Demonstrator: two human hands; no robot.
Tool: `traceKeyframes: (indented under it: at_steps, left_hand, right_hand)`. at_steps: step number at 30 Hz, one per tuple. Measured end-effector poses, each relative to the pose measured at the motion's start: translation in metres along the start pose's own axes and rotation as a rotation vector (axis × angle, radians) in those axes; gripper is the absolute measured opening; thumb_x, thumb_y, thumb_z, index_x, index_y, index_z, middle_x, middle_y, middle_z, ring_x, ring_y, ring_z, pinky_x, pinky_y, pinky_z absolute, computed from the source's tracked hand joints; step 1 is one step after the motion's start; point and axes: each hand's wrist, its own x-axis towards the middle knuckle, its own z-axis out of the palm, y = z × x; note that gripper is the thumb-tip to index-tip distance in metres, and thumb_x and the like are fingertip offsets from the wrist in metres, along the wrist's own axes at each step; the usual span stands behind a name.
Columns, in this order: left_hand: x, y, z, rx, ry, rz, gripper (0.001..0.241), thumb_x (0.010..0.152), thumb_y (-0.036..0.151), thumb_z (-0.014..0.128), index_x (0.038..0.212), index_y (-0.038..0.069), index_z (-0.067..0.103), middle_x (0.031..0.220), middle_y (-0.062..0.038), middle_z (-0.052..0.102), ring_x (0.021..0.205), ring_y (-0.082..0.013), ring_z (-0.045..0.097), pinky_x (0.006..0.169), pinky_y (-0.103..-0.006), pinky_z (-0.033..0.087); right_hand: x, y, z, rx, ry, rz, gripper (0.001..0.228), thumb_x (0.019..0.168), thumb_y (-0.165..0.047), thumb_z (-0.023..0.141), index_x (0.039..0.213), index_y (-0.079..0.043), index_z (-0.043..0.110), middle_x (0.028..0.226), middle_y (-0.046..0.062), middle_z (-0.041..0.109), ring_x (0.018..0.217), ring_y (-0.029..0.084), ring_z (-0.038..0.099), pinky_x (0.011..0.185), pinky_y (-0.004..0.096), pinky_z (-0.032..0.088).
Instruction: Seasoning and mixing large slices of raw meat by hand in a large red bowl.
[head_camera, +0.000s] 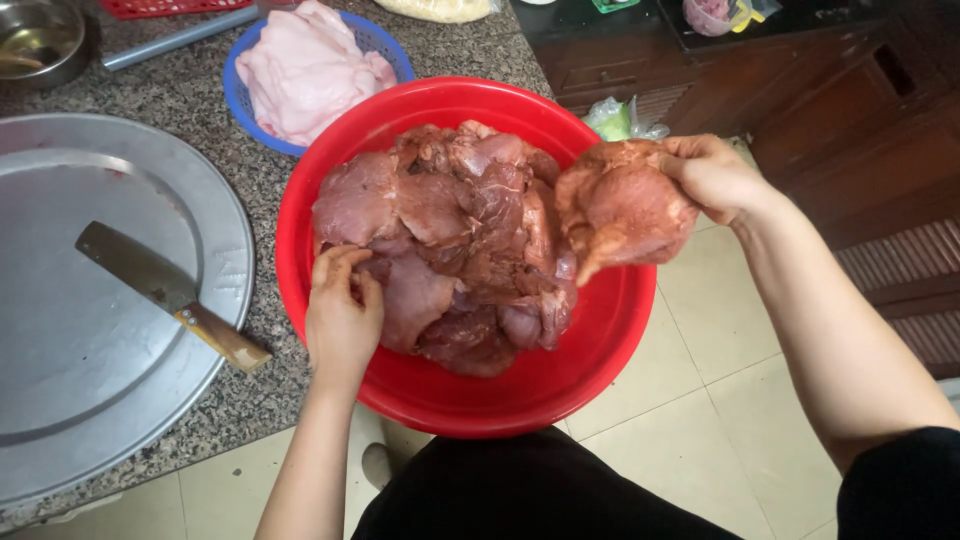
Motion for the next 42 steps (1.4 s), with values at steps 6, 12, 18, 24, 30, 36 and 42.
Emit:
traceKeyframes:
  at_steps: [6, 12, 18, 24, 30, 36, 42]
  left_hand:
    - [0.002, -0.001, 0.0, 0.008, -0.012, -0.03, 0.022, 0.089, 0.012, 0.062, 0.109, 0.019, 0.068, 0.118, -0.001, 0.063, 0.1, -0.0317, 0.071, 0.08, -0.0424, 0.06]
    - [0.002, 0.005, -0.004, 0.002, 0.0, -0.018, 0.021, 0.089, 0.011, 0.063, 0.108, 0.018, 0.069, 0.117, -0.003, 0.063, 0.102, -0.0325, 0.071, 0.08, -0.0423, 0.06]
    - [0.0, 0.006, -0.006, -0.006, -0.013, 0.013, 0.021, 0.089, 0.01, 0.062, 0.108, 0.016, 0.069, 0.116, -0.004, 0.063, 0.103, -0.0349, 0.07, 0.081, -0.0436, 0.059]
    - [0.0, 0.006, -0.004, 0.013, 0.009, 0.023, 0.02, 0.09, 0.009, 0.061, 0.107, 0.015, 0.068, 0.116, -0.004, 0.063, 0.103, -0.0329, 0.071, 0.083, -0.0427, 0.059]
    - [0.001, 0.01, -0.007, 0.009, -0.001, -0.006, 0.019, 0.089, 0.009, 0.063, 0.106, 0.015, 0.069, 0.115, -0.005, 0.063, 0.102, -0.0357, 0.07, 0.08, -0.0463, 0.059]
    - [0.001, 0.012, -0.006, -0.009, 0.012, -0.009, 0.019, 0.09, 0.009, 0.063, 0.106, 0.014, 0.069, 0.115, -0.005, 0.063, 0.103, -0.0359, 0.07, 0.081, -0.0459, 0.059]
    - [0.0, 0.004, -0.003, -0.016, 0.008, 0.027, 0.019, 0.089, 0.008, 0.063, 0.107, 0.013, 0.069, 0.114, -0.006, 0.063, 0.106, -0.0362, 0.069, 0.086, -0.0452, 0.058]
  right_hand:
    - [-0.003, -0.027, 0.005, -0.592, 0.063, -0.15, 0.02, 0.105, -0.027, 0.063, 0.114, -0.017, 0.078, 0.097, 0.013, 0.075, 0.096, 0.032, 0.072, 0.08, 0.046, 0.055]
    - [-0.035, -0.055, 0.059, -0.059, -0.177, -0.14, 0.019, 0.102, -0.013, 0.068, 0.112, 0.002, 0.072, 0.091, 0.015, 0.076, 0.077, 0.019, 0.075, 0.066, 0.028, 0.062]
    - [-0.01, -0.048, 0.043, -0.001, -0.126, -0.178, 0.026, 0.105, -0.013, 0.065, 0.125, 0.004, 0.065, 0.094, 0.016, 0.074, 0.075, 0.019, 0.075, 0.063, 0.026, 0.062]
    - [-0.029, -0.007, 0.072, -0.327, -0.358, -0.098, 0.023, 0.097, -0.013, 0.067, 0.108, 0.006, 0.076, 0.086, 0.026, 0.076, 0.077, 0.032, 0.075, 0.076, 0.043, 0.06]
    - [-0.08, 0.027, 0.155, -1.093, -0.591, 0.149, 0.094, 0.086, -0.036, 0.08, 0.153, 0.008, 0.032, 0.141, 0.029, 0.059, 0.131, 0.043, 0.06, 0.108, 0.051, 0.054]
    - [-0.038, 0.156, 0.178, -1.282, -0.314, -0.147, 0.043, 0.093, -0.018, 0.058, 0.135, -0.007, 0.056, 0.098, 0.014, 0.073, 0.085, 0.04, 0.077, 0.063, 0.054, 0.061]
    - [-0.088, 0.077, 0.205, -1.225, -0.05, -0.787, 0.03, 0.088, -0.024, 0.07, 0.116, -0.013, 0.072, 0.114, 0.013, 0.066, 0.112, 0.031, 0.064, 0.086, 0.039, 0.052]
